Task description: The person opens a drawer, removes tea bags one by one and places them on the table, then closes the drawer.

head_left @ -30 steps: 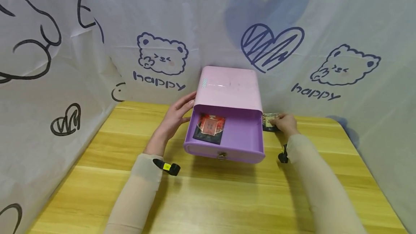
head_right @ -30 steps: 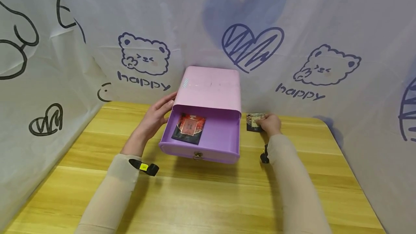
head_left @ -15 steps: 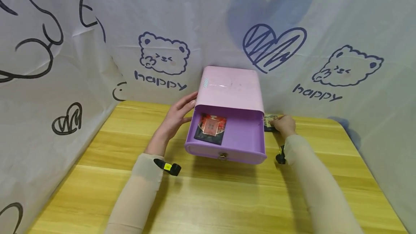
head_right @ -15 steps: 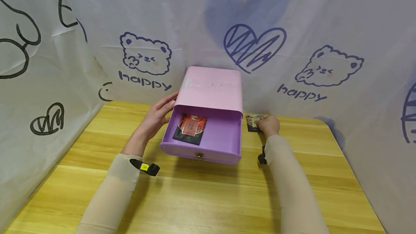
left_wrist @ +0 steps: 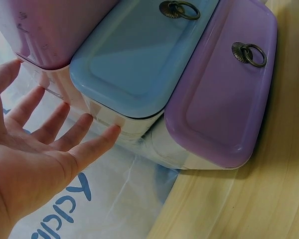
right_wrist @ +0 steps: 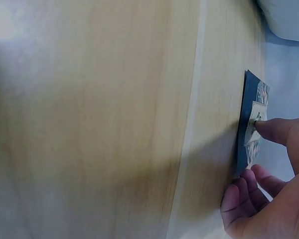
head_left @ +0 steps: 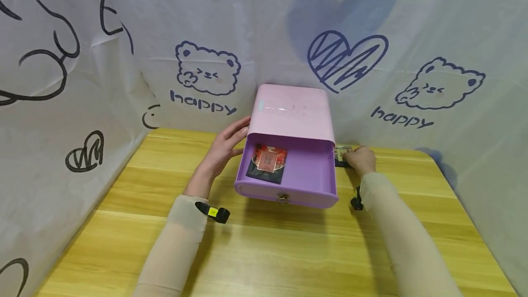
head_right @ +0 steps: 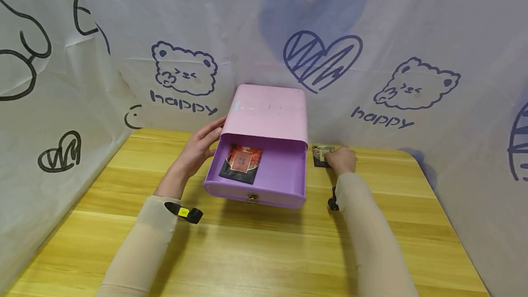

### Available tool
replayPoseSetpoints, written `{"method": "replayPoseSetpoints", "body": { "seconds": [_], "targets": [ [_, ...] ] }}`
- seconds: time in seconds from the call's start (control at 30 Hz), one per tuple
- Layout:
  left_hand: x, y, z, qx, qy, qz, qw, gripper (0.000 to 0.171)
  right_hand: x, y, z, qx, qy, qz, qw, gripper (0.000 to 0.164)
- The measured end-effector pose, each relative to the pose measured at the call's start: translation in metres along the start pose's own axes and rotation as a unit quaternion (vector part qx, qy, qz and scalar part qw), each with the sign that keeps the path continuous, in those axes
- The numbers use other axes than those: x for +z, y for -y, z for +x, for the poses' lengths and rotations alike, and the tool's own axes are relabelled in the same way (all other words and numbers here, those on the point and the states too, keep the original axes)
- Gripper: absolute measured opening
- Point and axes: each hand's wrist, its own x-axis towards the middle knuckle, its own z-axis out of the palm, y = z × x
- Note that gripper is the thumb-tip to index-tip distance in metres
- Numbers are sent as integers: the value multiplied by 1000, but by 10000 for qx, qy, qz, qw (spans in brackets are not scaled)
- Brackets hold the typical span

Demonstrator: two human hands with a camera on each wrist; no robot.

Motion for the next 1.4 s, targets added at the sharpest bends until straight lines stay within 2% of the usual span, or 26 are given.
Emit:
{"method": "replayPoseSetpoints", "body": {
  "seconds": [0.13, 0.37, 0.53, 0.8, 1.13, 1.4],
  "targets": [
    [2, 0, 0, 0, 12, -50, 10000, 54, -4, -2, -3, 19, 4, 185, 9998, 29],
    [2, 0, 0, -20, -31, -37, 10000, 54, -15, -4, -3, -198, 106, 826, 9963, 63],
    [1, 2, 1, -27, -15, -52, 10000, 54, -26, 3, -7, -350, -43, 1064, 9937, 64],
    [1, 1, -1, -43, -39, -85, 9999, 55, -47, 21, -29, -762, -222, 1428, 9866, 60],
    [3, 1, -1, -30, -16, -95, 9999, 55, -71, 44, -71, -1214, -287, 1681, 9778, 65],
    [2, 1, -1, -46, -58, -137, 9999, 55, -83, 62, -106, -1965, -338, 1823, 9628, 60]
  ]
}}
